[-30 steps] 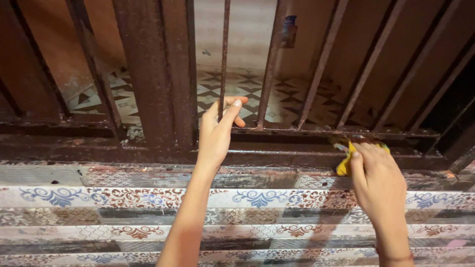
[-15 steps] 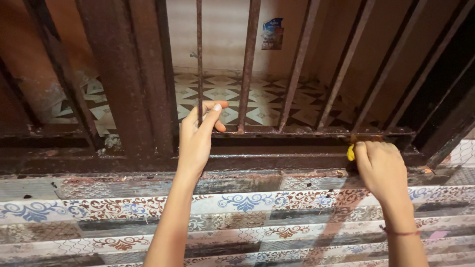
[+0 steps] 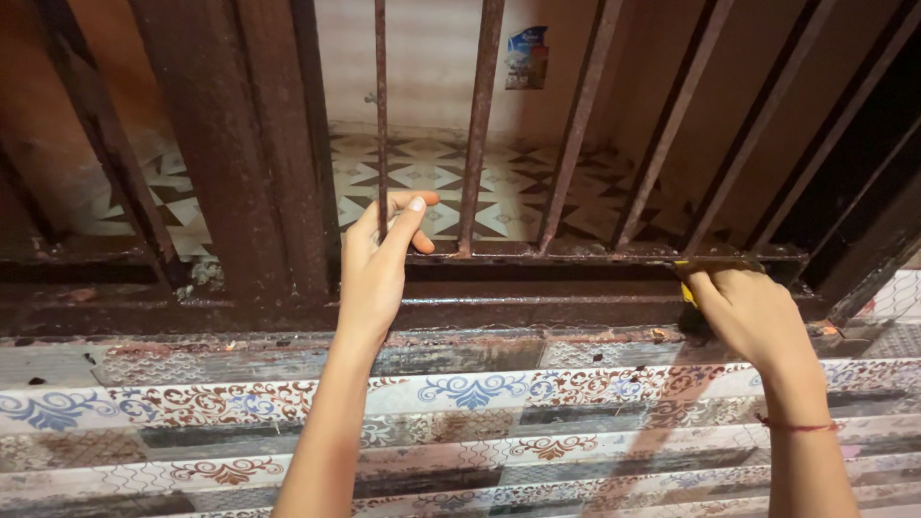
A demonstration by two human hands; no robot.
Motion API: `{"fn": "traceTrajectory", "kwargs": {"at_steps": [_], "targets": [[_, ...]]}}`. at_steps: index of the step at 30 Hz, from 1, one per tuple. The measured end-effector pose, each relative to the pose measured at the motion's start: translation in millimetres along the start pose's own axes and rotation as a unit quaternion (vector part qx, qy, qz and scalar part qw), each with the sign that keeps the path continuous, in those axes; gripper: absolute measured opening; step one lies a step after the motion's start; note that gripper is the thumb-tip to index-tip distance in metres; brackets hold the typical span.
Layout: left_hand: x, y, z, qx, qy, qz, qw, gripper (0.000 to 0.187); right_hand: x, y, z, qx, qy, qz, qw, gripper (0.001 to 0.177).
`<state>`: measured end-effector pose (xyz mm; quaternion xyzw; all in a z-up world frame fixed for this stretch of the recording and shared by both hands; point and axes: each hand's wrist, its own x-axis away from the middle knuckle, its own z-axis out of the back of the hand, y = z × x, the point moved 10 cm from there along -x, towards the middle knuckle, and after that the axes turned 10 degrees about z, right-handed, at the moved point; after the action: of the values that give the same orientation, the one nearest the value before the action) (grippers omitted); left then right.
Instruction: The person wipes the horizontal and vertical metal bars of a window frame with a yellow cloth.
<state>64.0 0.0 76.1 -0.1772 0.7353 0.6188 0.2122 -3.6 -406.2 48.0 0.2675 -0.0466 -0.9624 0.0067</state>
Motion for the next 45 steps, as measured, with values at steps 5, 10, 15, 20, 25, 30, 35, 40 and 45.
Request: {"fn": "traceTrajectory", "kwargs": {"at_steps": [5,10,15,20,25,30,35,40,45], "targets": [[0.8,0.3,-1.2,0.006,-0.002,0.009,1.000,0.031,15.1,-18.6,17.2,-0.056,0.121,0.017,0.991,0.040],[0.2,-0.2,-0.4,0.003,-0.001,0.012,1.000,0.031,53.7,-68.6,47.2,-0.045,0.246,0.064,0.966,0.041],[-2.2,-6.0,0.3,0.007,0.001,0.026,1.000,0.032,28.3,-47.6,30.3,-0.097,0.154,0.060,0.982,0.040],[-2.0,0.1,-0.4,-0.001,0.000,-0.003,1.000,0.033,-1.5,-41.4,2.5,0.015,0.081,0.166,0.983,0.036],[0.6,-3.6,2.5,-0.012,0.014,0.039,0.999,0.034,10.6,-41.2,9.4,-0.069,0.124,0.046,0.989,0.044],[-0.2,-0.1,2.3,-0.006,0.009,0.025,1.000,0.033,32.3,-93.8,40.0,-0.070,0.212,0.075,0.972,0.041],[-1.0,-3.6,3.6,-0.007,0.013,0.018,1.000,0.031,12.9,-130.4,25.6,-0.140,0.136,0.047,0.980,0.038],[-1.9,-3.5,1.9,0.010,0.006,0.011,1.000,0.030,-26.0,-153.9,12.0,-0.048,0.065,0.097,0.992,0.031],[0.1,-0.8,4.5,-0.013,0.014,0.030,0.999,0.030,-13.5,-163.5,10.3,-0.049,0.038,0.040,0.997,0.043]]}}
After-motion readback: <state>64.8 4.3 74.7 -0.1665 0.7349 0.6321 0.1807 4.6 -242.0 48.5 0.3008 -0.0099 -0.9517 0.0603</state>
